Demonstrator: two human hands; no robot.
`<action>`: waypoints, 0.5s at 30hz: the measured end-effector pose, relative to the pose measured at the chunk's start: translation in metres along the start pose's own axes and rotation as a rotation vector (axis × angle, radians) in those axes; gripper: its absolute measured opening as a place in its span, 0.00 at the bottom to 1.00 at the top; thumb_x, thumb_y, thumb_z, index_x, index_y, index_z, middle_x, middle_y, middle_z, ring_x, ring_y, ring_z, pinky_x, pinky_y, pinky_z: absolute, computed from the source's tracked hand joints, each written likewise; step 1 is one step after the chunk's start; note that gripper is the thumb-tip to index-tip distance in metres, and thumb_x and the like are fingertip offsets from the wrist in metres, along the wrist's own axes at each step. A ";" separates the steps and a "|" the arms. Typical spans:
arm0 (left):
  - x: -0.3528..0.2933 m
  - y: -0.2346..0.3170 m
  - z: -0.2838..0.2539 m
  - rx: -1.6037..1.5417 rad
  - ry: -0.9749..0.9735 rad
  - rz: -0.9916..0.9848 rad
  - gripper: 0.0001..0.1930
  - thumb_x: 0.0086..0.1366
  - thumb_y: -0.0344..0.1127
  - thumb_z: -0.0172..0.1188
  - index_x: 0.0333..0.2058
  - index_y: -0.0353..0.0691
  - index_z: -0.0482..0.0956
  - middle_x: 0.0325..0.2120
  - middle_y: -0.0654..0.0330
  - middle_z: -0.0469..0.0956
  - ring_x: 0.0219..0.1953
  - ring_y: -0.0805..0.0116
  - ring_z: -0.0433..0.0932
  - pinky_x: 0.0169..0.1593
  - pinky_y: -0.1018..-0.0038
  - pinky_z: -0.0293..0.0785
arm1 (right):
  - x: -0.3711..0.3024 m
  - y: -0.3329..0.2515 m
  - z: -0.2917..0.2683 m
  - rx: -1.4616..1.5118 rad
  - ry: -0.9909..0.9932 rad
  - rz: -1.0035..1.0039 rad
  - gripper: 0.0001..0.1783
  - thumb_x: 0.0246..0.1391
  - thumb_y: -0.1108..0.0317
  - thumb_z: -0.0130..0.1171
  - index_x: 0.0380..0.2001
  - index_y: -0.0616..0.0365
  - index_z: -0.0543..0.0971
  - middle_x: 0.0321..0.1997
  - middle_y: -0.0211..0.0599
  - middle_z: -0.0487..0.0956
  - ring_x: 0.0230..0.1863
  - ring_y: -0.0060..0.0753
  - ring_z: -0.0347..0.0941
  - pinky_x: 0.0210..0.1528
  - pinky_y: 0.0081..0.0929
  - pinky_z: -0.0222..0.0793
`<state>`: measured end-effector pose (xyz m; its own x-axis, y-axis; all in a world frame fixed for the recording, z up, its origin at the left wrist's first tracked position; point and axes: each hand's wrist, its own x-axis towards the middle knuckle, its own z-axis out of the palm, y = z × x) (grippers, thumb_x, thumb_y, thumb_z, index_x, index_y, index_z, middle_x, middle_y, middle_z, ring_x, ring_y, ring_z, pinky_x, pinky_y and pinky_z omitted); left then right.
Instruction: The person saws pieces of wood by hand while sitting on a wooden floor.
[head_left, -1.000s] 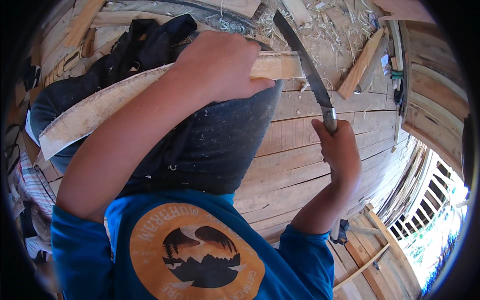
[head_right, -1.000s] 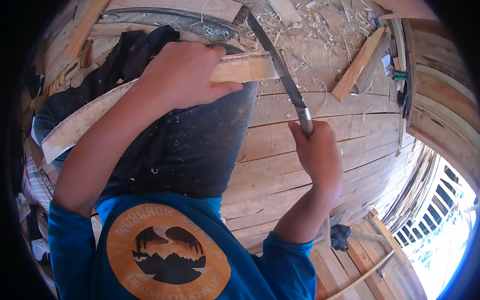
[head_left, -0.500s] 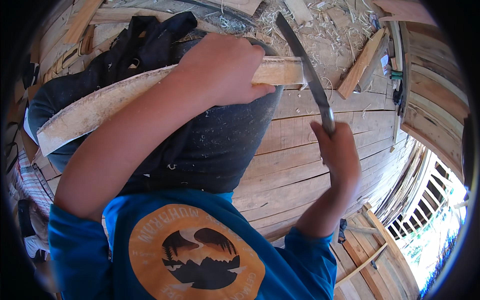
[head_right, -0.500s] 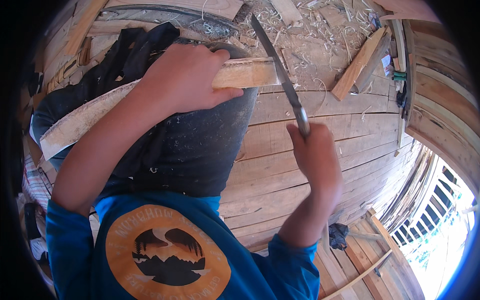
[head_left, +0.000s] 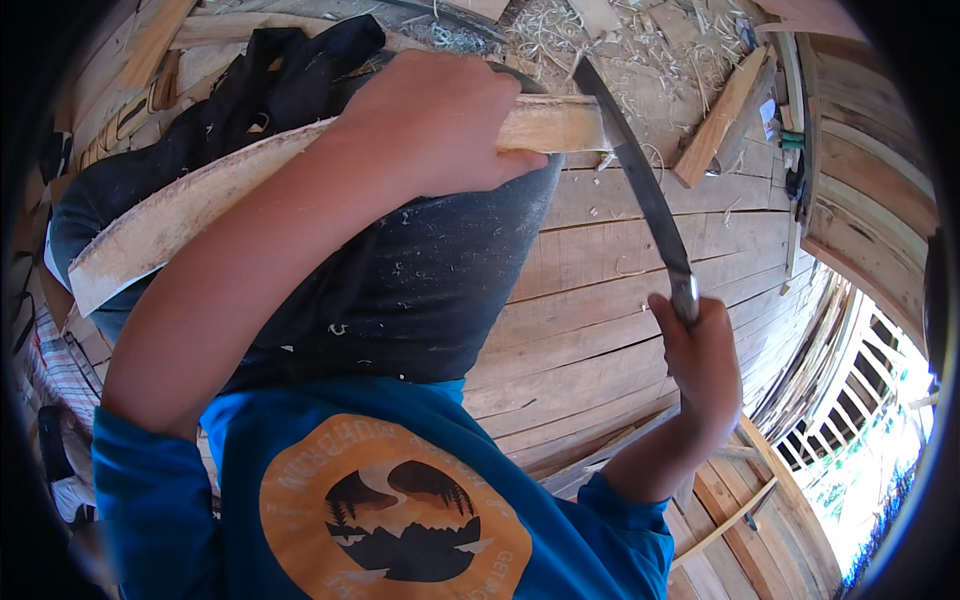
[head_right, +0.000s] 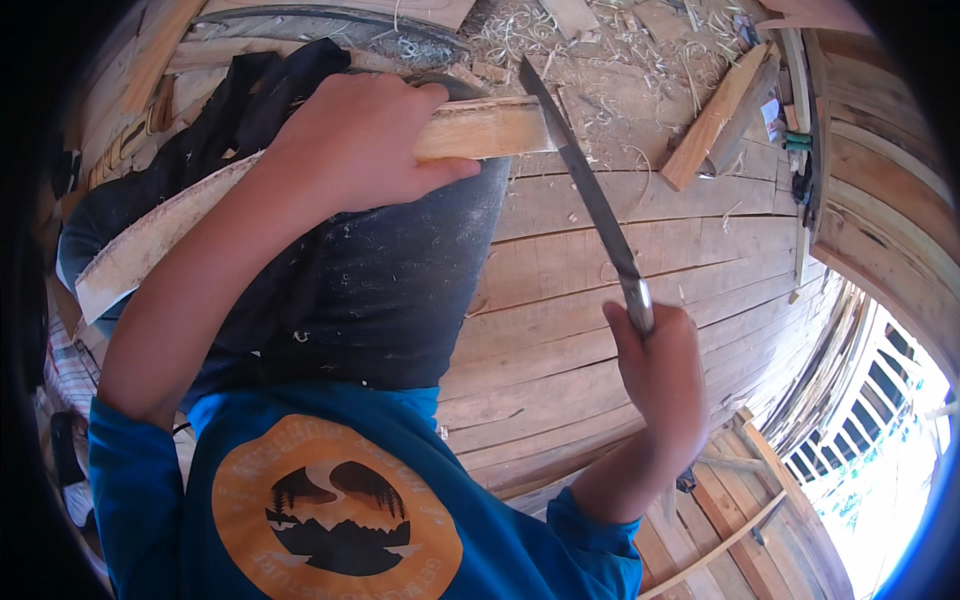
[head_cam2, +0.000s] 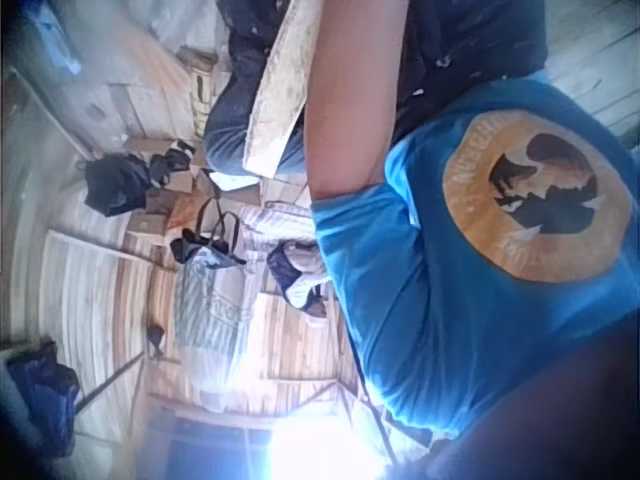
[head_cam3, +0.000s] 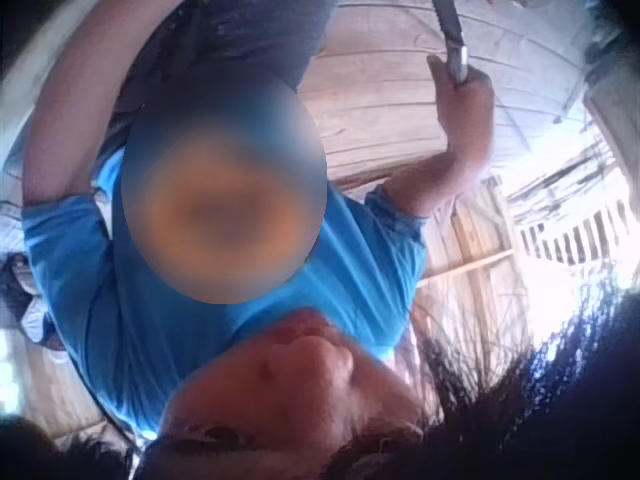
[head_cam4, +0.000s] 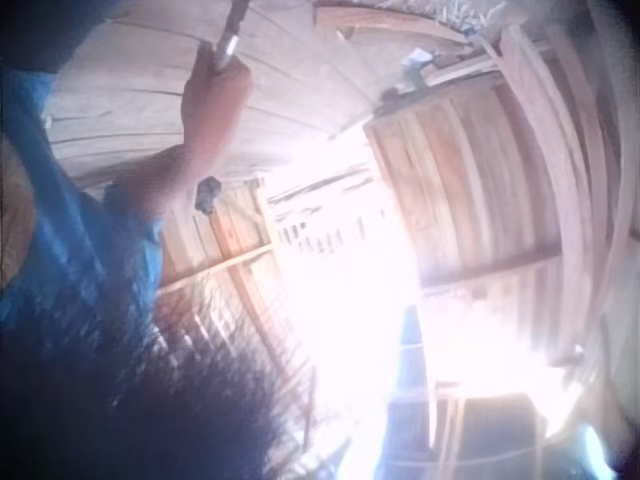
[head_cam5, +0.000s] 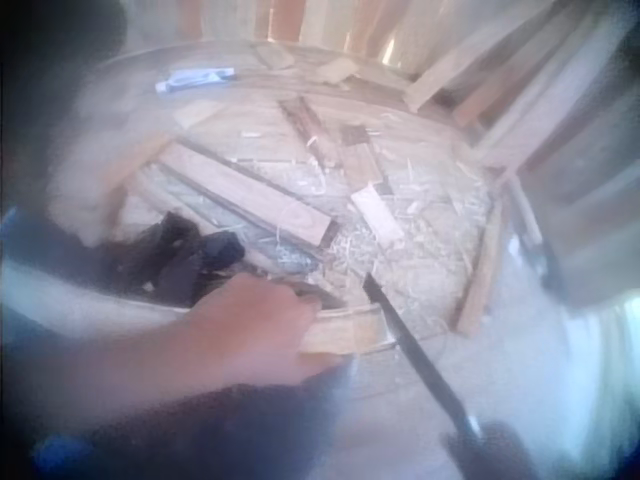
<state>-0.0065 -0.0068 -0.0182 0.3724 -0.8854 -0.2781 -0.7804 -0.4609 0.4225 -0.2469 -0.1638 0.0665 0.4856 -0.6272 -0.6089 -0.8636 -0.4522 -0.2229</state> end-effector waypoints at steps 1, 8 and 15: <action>0.000 0.004 0.001 0.021 0.009 0.006 0.28 0.57 0.59 0.58 0.37 0.35 0.79 0.26 0.49 0.80 0.32 0.55 0.82 0.39 0.63 0.78 | 0.011 -0.005 0.005 0.003 0.007 -0.002 0.24 0.57 0.62 0.60 0.15 0.67 0.68 0.10 0.43 0.63 0.15 0.35 0.53 0.20 0.37 0.56; 0.000 0.006 0.001 0.071 0.050 0.004 0.29 0.57 0.60 0.58 0.38 0.35 0.79 0.27 0.48 0.80 0.33 0.55 0.82 0.40 0.64 0.78 | 0.029 -0.023 0.012 -0.066 0.079 -0.052 0.23 0.57 0.62 0.60 0.15 0.68 0.69 0.11 0.48 0.65 0.14 0.43 0.56 0.21 0.40 0.58; 0.001 0.005 -0.002 0.044 -0.036 -0.047 0.29 0.57 0.60 0.58 0.37 0.35 0.79 0.28 0.48 0.80 0.33 0.55 0.82 0.39 0.64 0.78 | -0.015 0.005 -0.001 -0.022 0.023 0.128 0.22 0.57 0.63 0.60 0.15 0.67 0.69 0.10 0.41 0.62 0.15 0.33 0.51 0.19 0.33 0.54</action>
<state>-0.0086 -0.0100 -0.0148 0.3915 -0.8595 -0.3285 -0.7841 -0.4985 0.3698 -0.2582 -0.1574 0.0751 0.3745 -0.6954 -0.6133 -0.9158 -0.3808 -0.1274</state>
